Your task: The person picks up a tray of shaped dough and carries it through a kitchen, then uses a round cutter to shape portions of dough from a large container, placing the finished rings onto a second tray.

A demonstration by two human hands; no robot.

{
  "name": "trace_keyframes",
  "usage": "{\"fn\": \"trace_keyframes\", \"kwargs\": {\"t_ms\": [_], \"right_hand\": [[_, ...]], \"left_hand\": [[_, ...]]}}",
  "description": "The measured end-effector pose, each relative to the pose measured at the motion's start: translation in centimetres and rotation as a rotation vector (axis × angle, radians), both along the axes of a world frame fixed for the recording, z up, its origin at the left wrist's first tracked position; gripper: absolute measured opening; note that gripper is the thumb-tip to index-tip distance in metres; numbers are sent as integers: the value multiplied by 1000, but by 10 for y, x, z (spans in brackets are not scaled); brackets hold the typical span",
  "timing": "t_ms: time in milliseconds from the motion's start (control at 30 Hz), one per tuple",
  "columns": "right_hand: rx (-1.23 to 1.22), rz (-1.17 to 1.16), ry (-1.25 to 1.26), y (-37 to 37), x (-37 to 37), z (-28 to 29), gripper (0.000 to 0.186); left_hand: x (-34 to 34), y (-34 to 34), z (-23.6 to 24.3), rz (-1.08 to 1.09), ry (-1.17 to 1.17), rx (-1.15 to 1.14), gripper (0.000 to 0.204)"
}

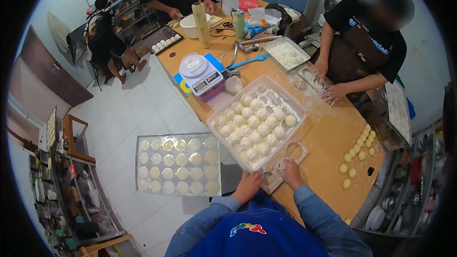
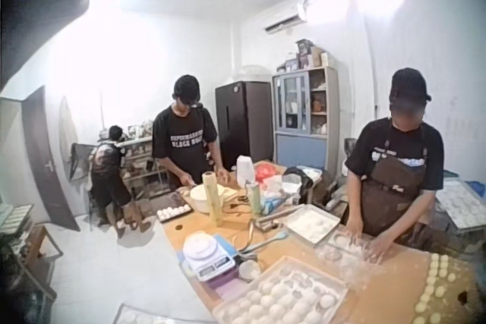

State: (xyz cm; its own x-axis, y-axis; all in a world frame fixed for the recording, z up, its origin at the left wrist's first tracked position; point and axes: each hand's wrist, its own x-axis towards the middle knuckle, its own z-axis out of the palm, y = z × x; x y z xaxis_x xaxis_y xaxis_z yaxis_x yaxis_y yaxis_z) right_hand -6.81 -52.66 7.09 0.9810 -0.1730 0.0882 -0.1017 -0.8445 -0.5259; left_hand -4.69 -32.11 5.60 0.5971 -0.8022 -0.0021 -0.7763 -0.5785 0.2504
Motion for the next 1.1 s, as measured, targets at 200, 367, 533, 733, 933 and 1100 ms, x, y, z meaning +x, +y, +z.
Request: {"fn": "trace_keyframes", "kwargs": {"t_ms": [200, 367, 533, 733, 933, 1100], "right_hand": [[167, -272, -127, -12, 0, 54, 15], [82, -105, -18, -7, -9, 37, 23], [61, -41, 23, 3, -7, 16, 27], [63, -16, -9, 6, -4, 3, 23], [-10, -13, 62, 4, 4, 3, 27], [96, -104, -13, -4, 19, 25, 15]], "left_hand": [[1, 1, 0, 4, -42, -4, 35], [1, -2, 7, 2, 29, 7, 37], [-1, 0, 5, 21, 23, -34, 37], [-3, 0, 6, 23, -37, -19, 35], [-1, -1, 2, 12, -39, 23, 35], [-1, -2, 9, -1, -46, 44, 37]]}}
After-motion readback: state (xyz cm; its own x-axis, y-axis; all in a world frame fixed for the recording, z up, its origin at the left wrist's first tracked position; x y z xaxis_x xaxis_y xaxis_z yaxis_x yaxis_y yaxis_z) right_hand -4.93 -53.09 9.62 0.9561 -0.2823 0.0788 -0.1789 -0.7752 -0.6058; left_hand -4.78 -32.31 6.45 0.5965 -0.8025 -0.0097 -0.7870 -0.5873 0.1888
